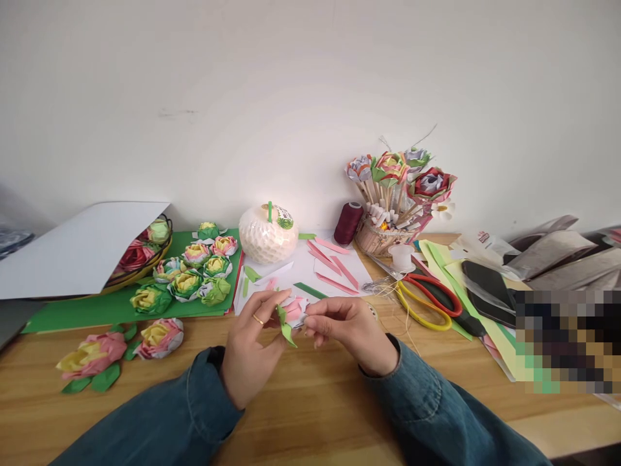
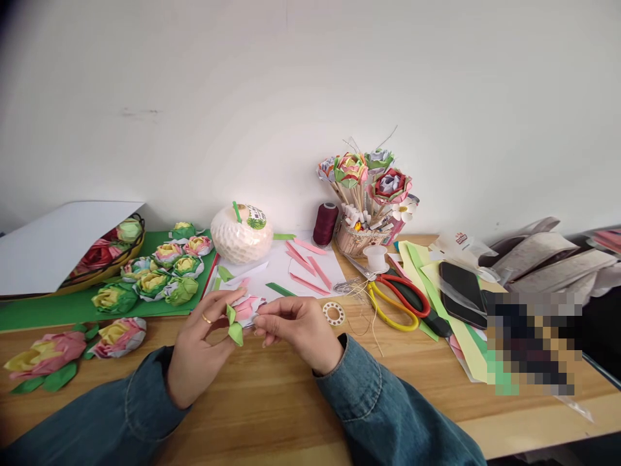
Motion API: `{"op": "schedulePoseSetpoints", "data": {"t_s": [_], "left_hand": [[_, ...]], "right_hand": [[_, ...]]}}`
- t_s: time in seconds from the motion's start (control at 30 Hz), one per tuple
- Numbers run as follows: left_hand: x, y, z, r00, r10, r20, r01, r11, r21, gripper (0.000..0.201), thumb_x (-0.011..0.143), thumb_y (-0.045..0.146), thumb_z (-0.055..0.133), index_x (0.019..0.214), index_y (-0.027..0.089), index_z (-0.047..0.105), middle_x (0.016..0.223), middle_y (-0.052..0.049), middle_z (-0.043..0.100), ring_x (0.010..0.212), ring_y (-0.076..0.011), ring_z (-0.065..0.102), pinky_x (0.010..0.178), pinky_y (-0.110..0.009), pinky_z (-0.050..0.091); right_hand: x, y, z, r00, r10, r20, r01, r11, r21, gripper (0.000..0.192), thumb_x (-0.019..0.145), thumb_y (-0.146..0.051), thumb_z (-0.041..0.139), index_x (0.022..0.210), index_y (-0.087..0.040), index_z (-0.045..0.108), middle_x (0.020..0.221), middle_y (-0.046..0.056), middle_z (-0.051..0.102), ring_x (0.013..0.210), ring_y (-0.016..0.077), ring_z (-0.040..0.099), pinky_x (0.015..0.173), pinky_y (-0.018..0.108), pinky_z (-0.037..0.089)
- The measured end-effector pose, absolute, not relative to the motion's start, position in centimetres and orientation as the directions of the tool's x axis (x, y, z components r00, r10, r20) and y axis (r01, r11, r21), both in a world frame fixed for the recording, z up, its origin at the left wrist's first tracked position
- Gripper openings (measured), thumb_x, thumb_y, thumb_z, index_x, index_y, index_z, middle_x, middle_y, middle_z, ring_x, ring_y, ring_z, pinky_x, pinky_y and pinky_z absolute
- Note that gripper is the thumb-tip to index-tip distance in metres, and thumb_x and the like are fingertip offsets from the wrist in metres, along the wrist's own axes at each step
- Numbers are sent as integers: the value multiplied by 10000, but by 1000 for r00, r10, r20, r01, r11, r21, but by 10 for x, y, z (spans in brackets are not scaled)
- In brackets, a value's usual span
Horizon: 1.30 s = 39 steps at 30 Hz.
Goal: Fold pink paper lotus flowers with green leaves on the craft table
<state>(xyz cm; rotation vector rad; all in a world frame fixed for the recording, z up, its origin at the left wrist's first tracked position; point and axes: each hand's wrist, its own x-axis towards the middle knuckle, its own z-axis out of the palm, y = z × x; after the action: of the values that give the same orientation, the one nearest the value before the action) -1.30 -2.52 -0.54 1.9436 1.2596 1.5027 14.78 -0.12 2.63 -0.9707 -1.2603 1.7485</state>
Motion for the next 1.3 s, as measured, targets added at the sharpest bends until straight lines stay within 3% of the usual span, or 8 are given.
{"op": "schedulePoseSetpoints", "data": {"t_s": [0.2, 0.4, 0.63, 0.8, 0.97, 1.07, 1.3], "left_hand": [[-13, -26, -7, 79, 781, 619, 459, -580, 673, 421, 742, 102, 577, 1127, 266, 534, 987, -42, 539, 898, -163, 549, 697, -226, 524], [-12, -24, -8, 48, 830, 556, 423, -521, 742, 407, 742, 114, 578, 1122, 256, 539, 1004, -45, 529, 840, -143, 557, 655, -206, 525], [-12, -25, -8, 62, 814, 577, 458, -537, 709, 384, 734, 106, 574, 1088, 253, 565, 982, -46, 558, 876, -169, 567, 700, -238, 524], [-11, -25, -8, 67, 806, 588, 453, -550, 702, 406, 730, 87, 570, 1096, 263, 561, 986, -43, 560, 895, -170, 566, 684, -218, 520], [-12, -23, -7, 33, 817, 575, 449, -526, 722, 361, 743, 123, 574, 1083, 241, 569, 982, -49, 556, 840, -151, 570, 666, -214, 522], [-12, -22, -8, 28, 826, 563, 445, -515, 733, 354, 743, 141, 582, 1083, 238, 570, 989, -51, 557, 838, -152, 570, 654, -212, 522], [-12, -22, -11, 68, 807, 586, 478, -542, 691, 367, 748, 118, 574, 1090, 249, 563, 962, -38, 550, 806, -133, 568, 696, -213, 508]], "right_hand": [[151, -2, 28, -400, 914, -63, 18, -61, -998, 271, 586, -367, 739, 633, -124, 626, 549, -19, 593, 447, 44, 443, 437, 174, 387], [155, -2, 30, -450, 892, 38, 135, 110, -985, 307, 733, -428, 597, 723, -124, 642, 636, 22, 619, 493, 77, 501, 506, 217, 437], [155, 0, 22, -396, 916, 70, 221, 169, -961, 327, 656, -454, 666, 655, -128, 650, 571, 12, 608, 486, 81, 476, 469, 211, 394], [154, 1, 19, -386, 920, 74, 209, 166, -964, 321, 629, -448, 689, 636, -130, 649, 573, 9, 612, 500, 85, 469, 482, 217, 376], [154, 3, 23, -420, 889, 183, 138, 262, -955, 265, 707, -400, 642, 668, -140, 678, 653, 37, 627, 589, 113, 518, 570, 246, 408], [154, 4, 24, -418, 893, 166, 120, 236, -964, 260, 701, -396, 647, 675, -139, 679, 670, 45, 626, 612, 124, 534, 592, 259, 417], [150, 3, 19, -358, 933, -30, 114, 11, -993, 305, 510, -355, 780, 584, -127, 593, 555, -20, 555, 501, 75, 451, 482, 208, 349]]}}
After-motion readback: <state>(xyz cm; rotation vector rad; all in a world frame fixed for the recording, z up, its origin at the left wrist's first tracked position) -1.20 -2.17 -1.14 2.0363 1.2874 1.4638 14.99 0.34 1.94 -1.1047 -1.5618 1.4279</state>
